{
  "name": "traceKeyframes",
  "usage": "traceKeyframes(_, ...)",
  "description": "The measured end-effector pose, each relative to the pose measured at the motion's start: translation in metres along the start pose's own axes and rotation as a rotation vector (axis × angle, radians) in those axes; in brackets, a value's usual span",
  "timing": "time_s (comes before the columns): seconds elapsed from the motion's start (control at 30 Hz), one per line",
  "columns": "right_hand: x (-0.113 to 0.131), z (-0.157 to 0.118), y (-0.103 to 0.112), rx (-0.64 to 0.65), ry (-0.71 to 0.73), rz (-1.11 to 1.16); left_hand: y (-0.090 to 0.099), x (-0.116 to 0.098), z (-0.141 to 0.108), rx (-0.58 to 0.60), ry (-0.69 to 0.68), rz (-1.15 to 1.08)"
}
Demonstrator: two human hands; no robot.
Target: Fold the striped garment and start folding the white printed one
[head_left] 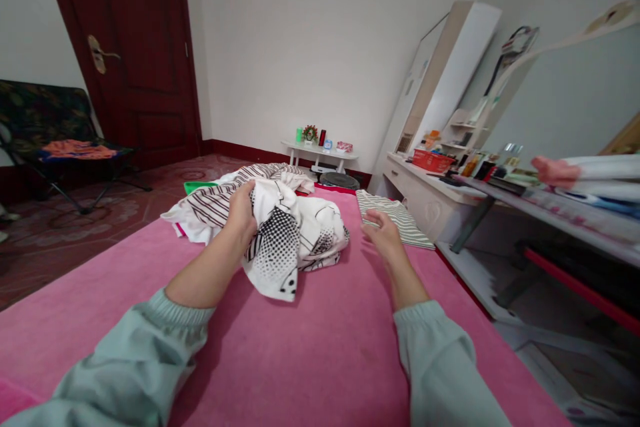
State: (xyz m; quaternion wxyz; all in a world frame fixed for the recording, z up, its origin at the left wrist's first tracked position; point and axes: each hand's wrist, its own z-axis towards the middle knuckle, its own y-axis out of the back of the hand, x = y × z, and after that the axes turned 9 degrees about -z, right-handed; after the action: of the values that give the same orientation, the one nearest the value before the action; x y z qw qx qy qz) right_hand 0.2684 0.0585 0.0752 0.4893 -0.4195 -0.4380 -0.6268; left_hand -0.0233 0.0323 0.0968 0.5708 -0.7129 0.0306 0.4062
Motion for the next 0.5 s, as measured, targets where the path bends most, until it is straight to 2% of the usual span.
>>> traceKeyframes(0.07,-0.016,-0.006,-0.016,0.094,0.126,-0.113,0.006,-0.001,0.006,-0.059,-0.006,-0.040)
traceKeyframes(0.17,-0.028,-0.020,-0.036,0.275,0.355,-0.253,0.010,0.005,0.005,-0.069,-0.034,-0.011)
traceKeyframes(0.27,-0.026,-0.032,-0.042,0.309,0.449,-0.346,0.009,0.011,0.001,-0.013,-0.086,0.059)
traceKeyframes(0.33,-0.017,-0.033,-0.040,0.256,0.390,-0.408,0.009,0.014,-0.001,0.025,-0.101,0.082)
traceKeyframes(0.4,0.000,-0.030,-0.034,0.134,0.313,-0.416,0.008,0.014,-0.001,0.027,-0.109,0.057)
traceKeyframes(0.5,0.038,-0.025,-0.020,-0.126,0.297,-0.171,0.004,0.013,-0.002,0.025,-0.075,-0.020)
